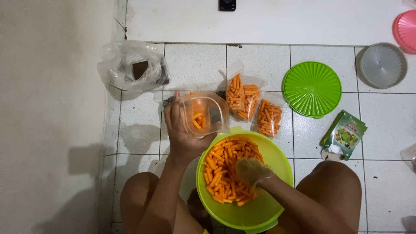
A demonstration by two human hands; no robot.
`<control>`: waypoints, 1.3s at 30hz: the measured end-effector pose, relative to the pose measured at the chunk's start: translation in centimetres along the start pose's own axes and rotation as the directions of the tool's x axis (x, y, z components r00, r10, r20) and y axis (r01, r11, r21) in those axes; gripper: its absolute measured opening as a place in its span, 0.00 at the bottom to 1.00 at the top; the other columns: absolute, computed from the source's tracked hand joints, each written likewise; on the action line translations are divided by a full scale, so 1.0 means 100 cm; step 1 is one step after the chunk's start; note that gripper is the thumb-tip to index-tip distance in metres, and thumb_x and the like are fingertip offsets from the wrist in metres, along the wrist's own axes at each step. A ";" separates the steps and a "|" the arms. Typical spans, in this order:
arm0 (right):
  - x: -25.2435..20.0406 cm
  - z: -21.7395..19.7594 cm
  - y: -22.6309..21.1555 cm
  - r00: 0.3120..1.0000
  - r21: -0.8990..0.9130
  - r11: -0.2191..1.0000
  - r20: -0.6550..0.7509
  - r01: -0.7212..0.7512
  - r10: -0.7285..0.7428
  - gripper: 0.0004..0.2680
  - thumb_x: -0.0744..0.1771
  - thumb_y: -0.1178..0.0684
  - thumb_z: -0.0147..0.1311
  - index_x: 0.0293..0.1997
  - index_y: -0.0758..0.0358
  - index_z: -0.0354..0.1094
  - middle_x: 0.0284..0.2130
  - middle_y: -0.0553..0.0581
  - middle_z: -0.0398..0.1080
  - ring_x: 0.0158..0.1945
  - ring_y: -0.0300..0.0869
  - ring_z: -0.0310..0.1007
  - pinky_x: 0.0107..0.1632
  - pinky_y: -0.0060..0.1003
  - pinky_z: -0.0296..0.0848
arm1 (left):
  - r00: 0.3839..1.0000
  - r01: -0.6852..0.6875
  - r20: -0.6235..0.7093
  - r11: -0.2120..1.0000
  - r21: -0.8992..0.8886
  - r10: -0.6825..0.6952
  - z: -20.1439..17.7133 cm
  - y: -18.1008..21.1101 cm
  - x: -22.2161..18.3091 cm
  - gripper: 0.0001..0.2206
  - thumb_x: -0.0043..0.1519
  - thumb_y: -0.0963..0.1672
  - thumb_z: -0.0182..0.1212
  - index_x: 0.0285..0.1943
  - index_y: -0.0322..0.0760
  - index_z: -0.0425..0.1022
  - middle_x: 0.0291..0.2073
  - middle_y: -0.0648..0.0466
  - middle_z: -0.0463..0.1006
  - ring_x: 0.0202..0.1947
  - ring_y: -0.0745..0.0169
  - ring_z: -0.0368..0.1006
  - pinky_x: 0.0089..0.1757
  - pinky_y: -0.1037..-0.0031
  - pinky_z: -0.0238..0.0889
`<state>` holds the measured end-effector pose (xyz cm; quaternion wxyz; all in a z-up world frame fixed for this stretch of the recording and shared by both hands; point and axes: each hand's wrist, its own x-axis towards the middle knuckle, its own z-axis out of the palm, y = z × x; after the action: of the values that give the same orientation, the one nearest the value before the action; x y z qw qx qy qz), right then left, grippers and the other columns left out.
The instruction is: Scooping orange stick snacks from a large bowl into a smaller container for packaging while sitting on the floor.
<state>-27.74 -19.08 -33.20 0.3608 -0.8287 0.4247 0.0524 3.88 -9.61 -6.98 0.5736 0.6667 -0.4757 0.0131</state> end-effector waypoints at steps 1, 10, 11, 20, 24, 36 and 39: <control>0.001 -0.002 -0.001 1.000 -0.010 1.000 0.000 0.008 -0.008 0.16 0.67 0.39 0.41 0.21 0.51 0.68 0.19 0.52 0.71 0.27 0.50 0.75 0.31 0.43 0.70 | 1.000 0.008 0.000 1.000 -0.002 -0.008 0.000 0.000 0.000 0.55 0.41 0.49 0.87 0.77 0.28 0.54 0.55 0.37 0.64 0.55 0.39 0.65 0.60 0.45 0.60; -0.010 -0.013 -0.005 0.997 -0.101 0.992 0.041 0.073 -0.069 0.14 0.67 0.40 0.44 0.22 0.48 0.70 0.21 0.49 0.72 0.28 0.47 0.76 0.33 0.41 0.71 | 0.999 0.038 0.013 0.999 0.000 -0.038 -0.005 0.007 -0.001 0.57 0.41 0.48 0.86 0.79 0.32 0.51 0.56 0.36 0.64 0.56 0.38 0.65 0.60 0.41 0.58; -0.011 -0.013 -0.005 0.996 -0.112 0.990 0.046 0.081 -0.077 0.14 0.67 0.40 0.44 0.22 0.48 0.70 0.21 0.48 0.73 0.29 0.47 0.76 0.33 0.41 0.72 | 0.999 0.027 0.017 1.000 0.011 -0.027 -0.006 0.010 -0.001 0.57 0.41 0.48 0.86 0.80 0.33 0.50 0.56 0.38 0.63 0.57 0.38 0.65 0.60 0.43 0.58; 0.000 -0.047 -0.104 0.987 -0.194 0.969 0.085 0.152 -0.137 0.12 0.66 0.41 0.47 0.23 0.46 0.71 0.23 0.45 0.74 0.30 0.44 0.77 0.35 0.38 0.73 | 1.000 0.012 0.012 1.000 -0.012 -0.012 -0.014 0.018 -0.012 0.56 0.41 0.47 0.85 0.79 0.36 0.52 0.56 0.37 0.64 0.56 0.37 0.67 0.60 0.43 0.61; -0.008 -0.053 -0.110 0.981 -0.234 0.955 0.103 0.184 -0.164 0.11 0.66 0.42 0.48 0.24 0.45 0.71 0.23 0.44 0.75 0.31 0.43 0.78 0.36 0.37 0.74 | 1.000 0.006 0.030 1.000 0.003 -0.006 -0.022 0.021 -0.017 0.55 0.43 0.48 0.84 0.80 0.36 0.51 0.57 0.37 0.64 0.57 0.37 0.67 0.61 0.46 0.60; -0.052 -0.072 -0.143 0.962 -0.326 0.907 0.153 0.267 -0.228 0.09 0.66 0.43 0.51 0.25 0.42 0.73 0.25 0.40 0.77 0.33 0.39 0.79 0.39 0.35 0.76 | 0.996 -0.078 0.032 0.997 0.006 0.078 -0.046 0.044 -0.034 0.54 0.45 0.49 0.84 0.79 0.34 0.51 0.55 0.37 0.64 0.56 0.39 0.68 0.60 0.50 0.63; -0.064 -0.082 -0.156 0.943 -0.329 0.884 0.108 0.332 -0.314 0.08 0.66 0.41 0.49 0.29 0.40 0.73 0.27 0.40 0.75 0.36 0.38 0.78 0.42 0.34 0.75 | 0.991 -0.123 0.058 0.992 0.015 0.122 -0.048 0.042 -0.038 0.57 0.43 0.51 0.85 0.80 0.32 0.50 0.55 0.40 0.65 0.55 0.39 0.67 0.58 0.49 0.62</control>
<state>-22.01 -14.20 -16.03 0.2257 -0.9361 0.2557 0.0860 1.60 -3.09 -4.31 0.5519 0.6414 -0.5319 0.0337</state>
